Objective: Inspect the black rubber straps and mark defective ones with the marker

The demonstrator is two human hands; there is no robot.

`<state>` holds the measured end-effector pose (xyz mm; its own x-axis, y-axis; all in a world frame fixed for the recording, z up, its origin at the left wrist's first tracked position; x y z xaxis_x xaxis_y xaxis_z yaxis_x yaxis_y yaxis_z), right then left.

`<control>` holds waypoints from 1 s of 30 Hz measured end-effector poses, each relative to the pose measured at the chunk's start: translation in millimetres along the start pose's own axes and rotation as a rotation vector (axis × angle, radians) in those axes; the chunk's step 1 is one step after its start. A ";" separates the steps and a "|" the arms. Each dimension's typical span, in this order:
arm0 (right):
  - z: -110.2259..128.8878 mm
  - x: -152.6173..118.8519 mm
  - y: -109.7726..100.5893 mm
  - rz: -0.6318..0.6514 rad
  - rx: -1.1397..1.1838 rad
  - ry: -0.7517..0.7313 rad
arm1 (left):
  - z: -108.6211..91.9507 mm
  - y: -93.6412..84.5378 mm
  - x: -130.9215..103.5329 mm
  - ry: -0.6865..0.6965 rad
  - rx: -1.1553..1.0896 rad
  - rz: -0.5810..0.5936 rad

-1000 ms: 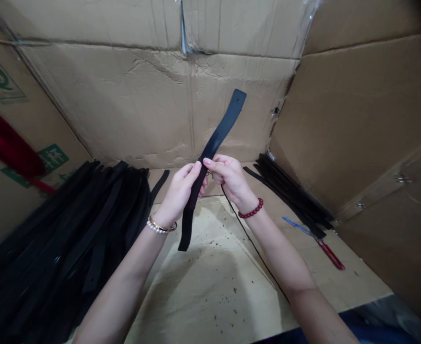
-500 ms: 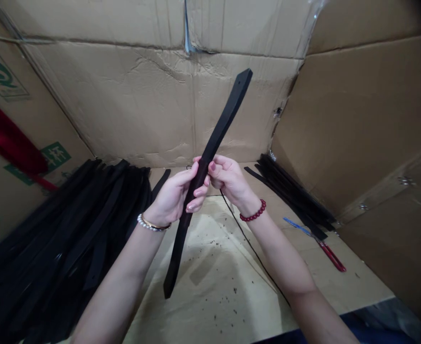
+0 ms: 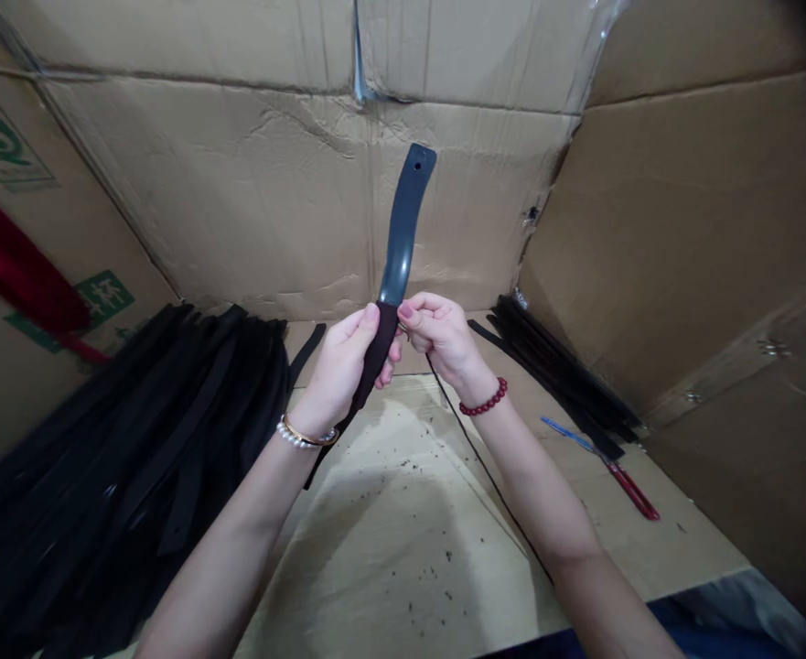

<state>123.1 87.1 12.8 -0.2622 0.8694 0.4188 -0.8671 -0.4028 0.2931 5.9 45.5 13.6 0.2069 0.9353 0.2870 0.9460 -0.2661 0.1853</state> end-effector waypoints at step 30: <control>-7.0 -6.9 13.9 0.236 0.125 0.111 | 5.7 11.8 -7.6 -0.314 -0.126 0.205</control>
<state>109.9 77.4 8.0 -0.5014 0.7704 0.3937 -0.7196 -0.6240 0.3047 16.9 36.6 8.3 0.4731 0.8804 0.0322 0.8430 -0.4631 0.2736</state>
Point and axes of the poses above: each hand's wrist, its own x-axis towards the middle knuckle, its own y-axis out of the palm, z = x × y, the point moved 5 cm from there along x, towards the middle knuckle
